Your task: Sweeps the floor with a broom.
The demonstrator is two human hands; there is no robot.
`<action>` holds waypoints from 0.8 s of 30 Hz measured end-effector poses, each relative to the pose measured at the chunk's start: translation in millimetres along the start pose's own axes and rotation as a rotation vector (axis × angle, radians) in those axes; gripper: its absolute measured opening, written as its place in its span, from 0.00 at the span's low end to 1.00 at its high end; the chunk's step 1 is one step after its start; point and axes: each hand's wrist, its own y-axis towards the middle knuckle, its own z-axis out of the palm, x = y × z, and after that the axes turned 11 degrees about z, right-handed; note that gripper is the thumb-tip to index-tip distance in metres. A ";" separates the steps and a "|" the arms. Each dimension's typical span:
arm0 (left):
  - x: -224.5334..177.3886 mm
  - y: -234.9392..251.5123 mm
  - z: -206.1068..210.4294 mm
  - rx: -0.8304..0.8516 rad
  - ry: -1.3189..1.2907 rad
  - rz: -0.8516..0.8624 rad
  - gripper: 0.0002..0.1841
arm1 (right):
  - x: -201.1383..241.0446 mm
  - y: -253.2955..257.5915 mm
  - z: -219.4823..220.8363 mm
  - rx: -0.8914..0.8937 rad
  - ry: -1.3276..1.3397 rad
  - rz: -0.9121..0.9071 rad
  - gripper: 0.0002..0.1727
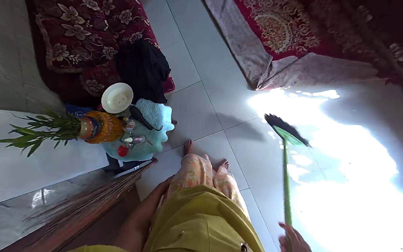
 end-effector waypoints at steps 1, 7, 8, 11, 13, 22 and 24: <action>10.0 17.2 -12.3 0.014 -0.004 -0.045 0.28 | 19.2 8.2 25.5 0.069 0.061 -0.078 0.23; 7.4 62.2 -85.3 0.075 0.590 0.046 0.28 | 183.9 69.8 219.3 0.601 0.155 -0.095 0.12; 8.7 64.8 -97.1 0.060 0.584 0.069 0.28 | 206.4 80.5 255.3 0.618 0.110 -0.071 0.13; 4.0 59.4 -129.8 0.010 0.448 0.065 0.28 | 246.7 112.2 344.3 0.592 -0.007 -0.005 0.17; 10.7 60.2 -151.9 -0.022 0.357 0.042 0.28 | 244.5 136.6 367.9 0.563 -0.133 -0.010 0.23; 38.4 69.9 -220.7 0.207 0.637 -0.148 0.29 | -6.3 79.2 178.9 0.160 0.235 0.298 0.22; 39.2 78.3 -220.4 0.225 0.666 -0.145 0.30 | -34.5 66.2 159.5 -0.044 0.257 0.363 0.20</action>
